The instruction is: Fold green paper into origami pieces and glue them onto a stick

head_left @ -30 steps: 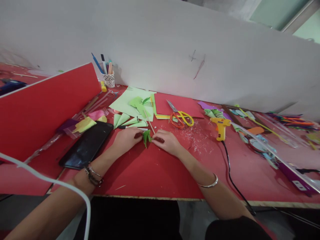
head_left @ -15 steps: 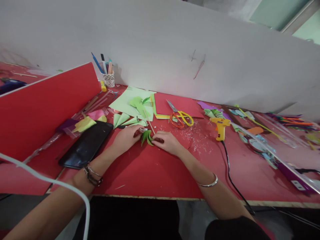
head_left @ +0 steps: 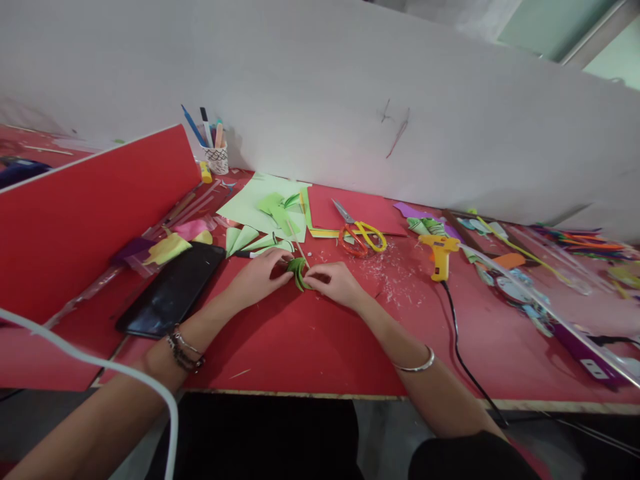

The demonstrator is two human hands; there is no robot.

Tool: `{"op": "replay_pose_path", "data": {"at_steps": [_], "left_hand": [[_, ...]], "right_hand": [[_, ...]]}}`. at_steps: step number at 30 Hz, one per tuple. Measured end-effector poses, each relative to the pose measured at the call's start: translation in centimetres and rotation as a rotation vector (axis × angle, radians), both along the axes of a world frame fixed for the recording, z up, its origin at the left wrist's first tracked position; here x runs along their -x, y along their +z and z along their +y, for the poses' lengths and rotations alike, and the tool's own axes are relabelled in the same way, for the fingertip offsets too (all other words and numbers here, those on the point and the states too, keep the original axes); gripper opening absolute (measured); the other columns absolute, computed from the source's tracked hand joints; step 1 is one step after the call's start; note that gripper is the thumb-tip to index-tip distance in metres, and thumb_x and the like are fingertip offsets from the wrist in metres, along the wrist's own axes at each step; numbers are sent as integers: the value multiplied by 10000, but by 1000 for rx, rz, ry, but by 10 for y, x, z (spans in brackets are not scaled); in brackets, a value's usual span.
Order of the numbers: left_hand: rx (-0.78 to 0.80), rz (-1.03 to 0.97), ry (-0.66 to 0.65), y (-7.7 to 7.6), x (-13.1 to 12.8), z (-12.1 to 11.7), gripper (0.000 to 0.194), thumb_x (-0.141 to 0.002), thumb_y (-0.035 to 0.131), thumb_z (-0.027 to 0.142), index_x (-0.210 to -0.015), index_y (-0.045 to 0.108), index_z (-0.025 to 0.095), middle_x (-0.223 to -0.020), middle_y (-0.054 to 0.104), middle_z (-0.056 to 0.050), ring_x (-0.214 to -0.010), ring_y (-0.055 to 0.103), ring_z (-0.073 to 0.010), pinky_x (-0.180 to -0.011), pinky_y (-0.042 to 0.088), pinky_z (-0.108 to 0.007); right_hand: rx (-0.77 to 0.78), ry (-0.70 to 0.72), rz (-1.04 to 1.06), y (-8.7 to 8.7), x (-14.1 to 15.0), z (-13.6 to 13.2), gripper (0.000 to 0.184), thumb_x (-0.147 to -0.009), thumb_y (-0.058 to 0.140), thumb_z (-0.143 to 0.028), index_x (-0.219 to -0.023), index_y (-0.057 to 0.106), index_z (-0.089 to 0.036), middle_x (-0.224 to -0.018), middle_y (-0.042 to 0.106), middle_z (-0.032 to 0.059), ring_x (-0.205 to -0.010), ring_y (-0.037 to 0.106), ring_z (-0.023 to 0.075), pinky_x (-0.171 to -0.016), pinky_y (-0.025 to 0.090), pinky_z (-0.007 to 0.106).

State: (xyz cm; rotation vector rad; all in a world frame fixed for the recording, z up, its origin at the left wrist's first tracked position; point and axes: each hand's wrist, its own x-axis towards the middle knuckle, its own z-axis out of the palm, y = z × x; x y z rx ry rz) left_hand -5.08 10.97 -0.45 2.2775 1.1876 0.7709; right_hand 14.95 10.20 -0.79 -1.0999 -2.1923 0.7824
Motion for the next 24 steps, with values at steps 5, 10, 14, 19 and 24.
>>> {"op": "replay_pose_path", "data": {"at_steps": [5, 10, 14, 19, 24], "left_hand": [[-71, 56, 14, 2, 0, -1, 142, -782, 489, 285, -855, 523, 168, -946, 544, -52, -903, 515, -177, -804, 421, -318], [-61, 175, 90, 5, -3, -5, 146, -776, 486, 315, -804, 539, 183, -905, 541, -34, -826, 532, -167, -736, 417, -269], [-38, 237, 153, 5, -4, -8, 168, -776, 471, 335, -815, 566, 201, -863, 572, -22, -783, 543, -160, -662, 395, -238], [68, 133, 168, 3, -3, -5, 217, -782, 458, 377, -738, 565, 193, -746, 614, 0, -687, 544, -145, -581, 364, -227], [179, -108, 165, 2, -1, 1, 259, -786, 440, 396, -698, 528, 169, -687, 603, -2, -609, 528, -124, -571, 388, -221]], "right_hand": [[-83, -197, 96, -5, -2, 5, 131, -770, 506, -291, -719, 534, -173, -571, 486, -29, -504, 431, 85, -499, 357, 199], [-129, -183, 31, -9, 0, 7, 170, -706, 577, -258, -854, 554, -178, -747, 523, 10, -593, 462, 103, -580, 396, 228], [-131, -169, -40, -11, 2, 7, 228, -687, 595, -223, -908, 566, -176, -792, 517, 22, -659, 481, 119, -637, 404, 248], [-145, -139, -72, -10, 3, 7, 231, -690, 606, -243, -909, 566, -180, -784, 541, 25, -703, 494, 135, -657, 404, 259], [-117, -204, 93, -7, 5, 4, 277, -707, 606, -329, -922, 509, -182, -759, 564, 10, -631, 508, 111, -602, 421, 237]]}}
